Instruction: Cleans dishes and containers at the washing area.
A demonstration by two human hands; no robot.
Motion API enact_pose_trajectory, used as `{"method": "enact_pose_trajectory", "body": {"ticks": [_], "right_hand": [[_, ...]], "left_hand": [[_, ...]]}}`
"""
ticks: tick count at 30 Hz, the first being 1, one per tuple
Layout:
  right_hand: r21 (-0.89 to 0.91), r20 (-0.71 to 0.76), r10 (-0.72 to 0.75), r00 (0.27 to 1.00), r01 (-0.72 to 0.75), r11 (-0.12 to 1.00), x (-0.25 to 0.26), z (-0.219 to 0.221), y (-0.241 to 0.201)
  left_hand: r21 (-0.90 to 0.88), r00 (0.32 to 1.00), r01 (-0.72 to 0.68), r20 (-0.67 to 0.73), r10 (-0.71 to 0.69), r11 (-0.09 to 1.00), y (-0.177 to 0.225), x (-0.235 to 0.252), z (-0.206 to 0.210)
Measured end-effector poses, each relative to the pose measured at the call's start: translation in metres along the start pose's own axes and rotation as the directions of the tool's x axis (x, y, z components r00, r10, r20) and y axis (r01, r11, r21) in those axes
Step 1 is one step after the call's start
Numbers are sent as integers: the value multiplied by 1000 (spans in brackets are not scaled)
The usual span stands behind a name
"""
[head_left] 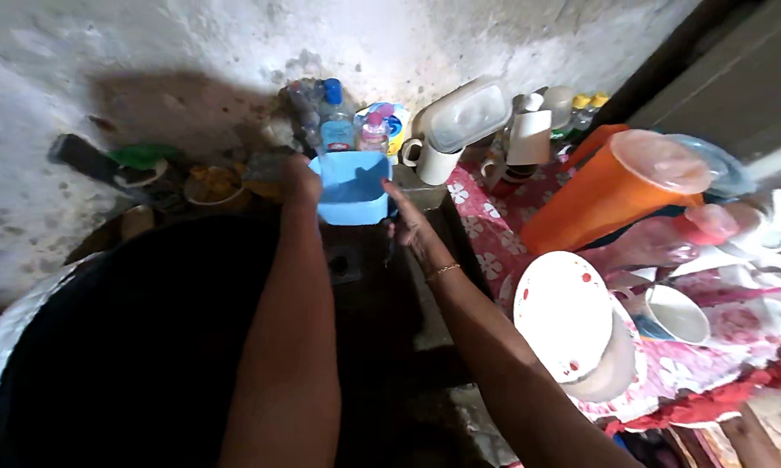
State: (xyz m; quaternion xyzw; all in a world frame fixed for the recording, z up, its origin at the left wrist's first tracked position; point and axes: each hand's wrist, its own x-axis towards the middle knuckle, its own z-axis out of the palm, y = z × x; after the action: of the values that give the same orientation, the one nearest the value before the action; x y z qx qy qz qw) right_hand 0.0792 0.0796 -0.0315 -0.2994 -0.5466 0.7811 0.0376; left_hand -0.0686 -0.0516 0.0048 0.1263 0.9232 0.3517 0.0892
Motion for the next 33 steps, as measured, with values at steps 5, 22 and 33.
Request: {"method": "enact_pose_trajectory", "body": {"ticks": [5, 22, 33], "right_hand": [[-694, -10, -536, 844, 380, 611, -29, -2, -21], [-833, 141, -467, 873, 360, 421, -43, 4, -12], [-555, 210, -396, 894, 442, 704, -20, -11, -45]], "left_hand": [[-239, 958, 227, 226, -174, 944, 5, 4, 11], [-665, 951, 255, 304, -58, 702, 9, -8, -4], [-484, 967, 143, 252, -19, 863, 14, -11, 0]]}}
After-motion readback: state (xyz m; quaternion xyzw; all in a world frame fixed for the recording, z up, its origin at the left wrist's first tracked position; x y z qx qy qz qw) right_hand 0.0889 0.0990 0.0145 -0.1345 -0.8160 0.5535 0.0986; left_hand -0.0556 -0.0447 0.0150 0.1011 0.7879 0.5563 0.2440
